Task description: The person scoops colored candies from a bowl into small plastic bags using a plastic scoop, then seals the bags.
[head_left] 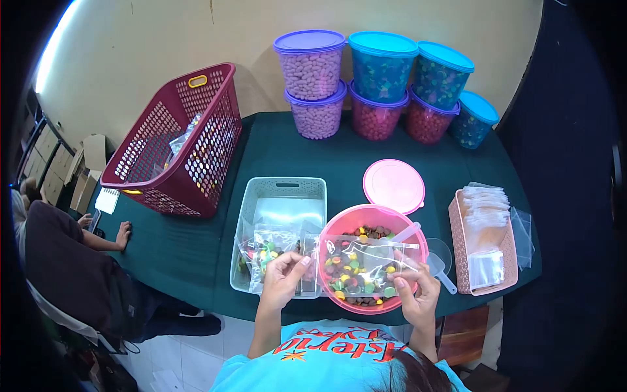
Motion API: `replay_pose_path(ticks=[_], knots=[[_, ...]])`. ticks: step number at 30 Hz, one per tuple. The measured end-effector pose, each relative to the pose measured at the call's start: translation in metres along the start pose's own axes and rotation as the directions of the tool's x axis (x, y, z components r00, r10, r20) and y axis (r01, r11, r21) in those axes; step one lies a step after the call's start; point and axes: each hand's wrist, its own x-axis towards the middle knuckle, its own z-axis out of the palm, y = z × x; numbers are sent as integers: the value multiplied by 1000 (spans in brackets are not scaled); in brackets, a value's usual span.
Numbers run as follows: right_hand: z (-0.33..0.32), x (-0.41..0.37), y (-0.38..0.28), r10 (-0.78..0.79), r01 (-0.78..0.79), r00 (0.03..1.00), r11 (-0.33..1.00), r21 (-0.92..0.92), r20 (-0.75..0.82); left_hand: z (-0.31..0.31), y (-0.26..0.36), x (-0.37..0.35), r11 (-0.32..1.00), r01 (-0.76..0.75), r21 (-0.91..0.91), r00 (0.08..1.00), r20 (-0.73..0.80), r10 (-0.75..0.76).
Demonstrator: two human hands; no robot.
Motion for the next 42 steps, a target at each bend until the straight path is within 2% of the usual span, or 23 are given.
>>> replay_pose_path(ticks=[1, 2, 3, 5, 9, 12, 14, 15, 16, 18, 19, 20, 21, 22, 24, 26, 28, 32, 36, 38, 40, 41, 42], knots=[[0, -1, 4, 71, -71, 997, 990, 123, 1, 8, 9, 0, 1000, -16, 1, 995, -94, 16], [-1, -2, 6, 143, -141, 990, 959, 244, 12, 6, 8, 0, 1000, -12, -1, 995, -99, 12], [-3, -3, 6, 144, -144, 989, 959, 243, 18, 2, 6, 0, 999, -36, -30, 998, -55, 35], [-7, -3, 5, 206, -224, 975, 899, 376, 88, -4, 4, 0, 992, -69, -103, 997, 18, 71], [-12, -3, 4, 270, -302, 953, 842, 447, 137, -5, 3, 0, 988, -90, -127, 995, 22, 93], [-13, 1, 1, 269, -278, 960, 856, 436, 83, -8, 7, 0, 999, -54, 2, 994, 100, 54], [-17, 3, 0, 198, -200, 980, 957, 212, 32, -7, 4, 0, 952, -268, 149, 935, -198, 294], [-17, 4, -1, 150, -152, 988, 974, 168, 27, -5, 17, -5, 862, -286, 419, 899, -194, 392], [-15, 3, -3, 155, -157, 988, 973, 171, 25, 1, 30, -12, 862, -282, 422, 901, -192, 389], [-8, -1, -11, 56, -76, 985, 989, 125, 163, 19, 48, -25, 651, -459, 605, 847, 76, 527], [-5, -2, -11, -23, 7, 967, 998, 63, 253, 27, 52, -27, 583, -523, 622, 835, 239, 495], [1, -7, -10, -54, 35, 964, 997, 74, 262, 33, 53, -28, 517, -589, 621, 805, 393, 445], [5, -9, -13, -69, 46, 955, 995, 84, 287, 39, 50, -29, 534, -578, 617, 815, 462, 350], [8, -11, -17, -83, 56, 946, 994, 94, 312, 43, 47, -32, 544, -568, 618, 822, 456, 340], [14, -15, -27, -72, 56, 940, 997, 57, 332, 48, 41, -34, 441, -614, 655, 789, 528, 313], [18, -21, -32, -58, 57, 939, 998, 15, 340, 53, 31, -40, 485, -590, 646, 803, 535, 264], [23, -26, -33, -84, 93, 936, 996, -10, 341, 54, 17, -41, 392, -591, 705, 807, 521, 278], [28, -32, -36, -44, 52, 949, 998, -18, 312, 48, 11, -42, 472, -578, 665, 814, 512, 276], [26, -30, -36, -64, 74, 942, 997, -18, 329, 38, 5, -42, 483, -560, 673, 825, 509, 247], [18, -22, -33, 46, -86, 976, 980, 180, 214, 31, 4, -42, 649, -484, 587, 858, 465, 219], [7, -4, -22, 2, -4, 999, 998, 60, 38, 20, -5, -41, 706, -481, 520, 854, 459, 244], [2, 11, -25, 41, -41, 999, 999, 10, 18, 16, -9, -40, 772, -435, 464, 873, 427, 235], [-2, 29, -22, -97, 103, 994, 982, -155, 49, 13, -12, -41, 830, -385, 403, 891, 395, 222]])
